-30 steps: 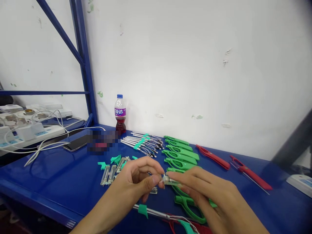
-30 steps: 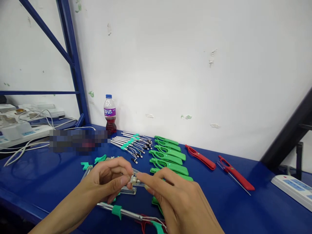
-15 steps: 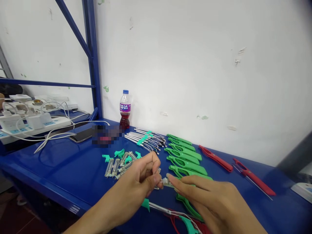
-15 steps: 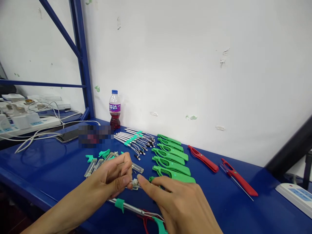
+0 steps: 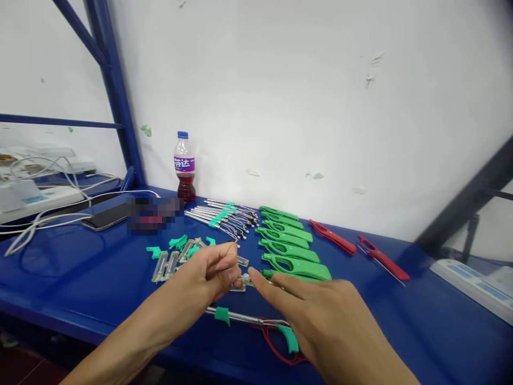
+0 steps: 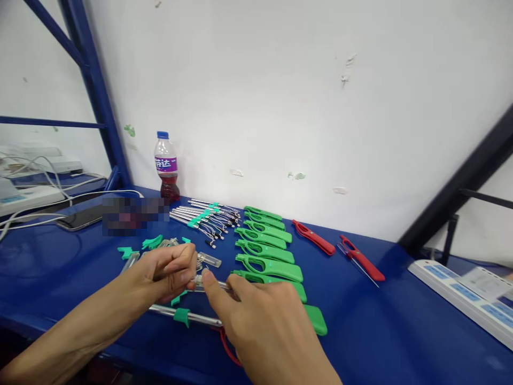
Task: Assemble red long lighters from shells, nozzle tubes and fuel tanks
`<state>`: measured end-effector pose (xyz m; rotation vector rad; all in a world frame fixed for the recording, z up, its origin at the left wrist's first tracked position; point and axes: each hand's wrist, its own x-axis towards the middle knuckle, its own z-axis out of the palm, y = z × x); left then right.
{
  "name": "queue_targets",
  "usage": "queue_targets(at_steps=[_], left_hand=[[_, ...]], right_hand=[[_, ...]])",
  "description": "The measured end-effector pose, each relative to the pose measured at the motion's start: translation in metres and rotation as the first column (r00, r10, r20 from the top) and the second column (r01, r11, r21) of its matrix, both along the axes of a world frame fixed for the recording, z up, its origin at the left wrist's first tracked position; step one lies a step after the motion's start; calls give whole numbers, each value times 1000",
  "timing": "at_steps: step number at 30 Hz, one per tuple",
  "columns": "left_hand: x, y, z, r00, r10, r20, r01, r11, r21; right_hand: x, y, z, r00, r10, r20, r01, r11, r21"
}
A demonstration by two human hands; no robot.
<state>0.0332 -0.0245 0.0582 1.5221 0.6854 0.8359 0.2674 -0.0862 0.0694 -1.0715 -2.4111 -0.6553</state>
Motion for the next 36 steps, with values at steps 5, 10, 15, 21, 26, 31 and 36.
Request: queue_targets(at_steps=[5, 10, 15, 21, 26, 31, 36], left_hand=[[7, -4, 0, 999, -35, -19, 34, 999, -28], [25, -18, -10, 949, 179, -259, -93, 945, 313], [38, -27, -32, 871, 223, -437, 99, 792, 602], [44, -21, -50, 823, 243, -513, 247, 660, 710], [51, -21, -56, 798, 205, -567, 309, 670, 676], [51, -23, -56, 788, 175, -590, 320, 702, 636], [51, -21, -55, 803, 155, -576, 311, 715, 626]], right_hand=[[17, -4, 2, 986, -41, -160, 3, 974, -226], [42, -10, 10, 943, -131, -307, 5, 925, -380], [63, -13, 21, 876, -241, -417, 71, 921, -383], [73, -8, 20, 826, -299, -478, 101, 913, -396], [72, -6, 23, 847, -261, -464, 81, 925, -372], [70, -7, 24, 849, -262, -459, 82, 923, -375], [69, -6, 21, 851, -254, -459, 74, 924, -374]])
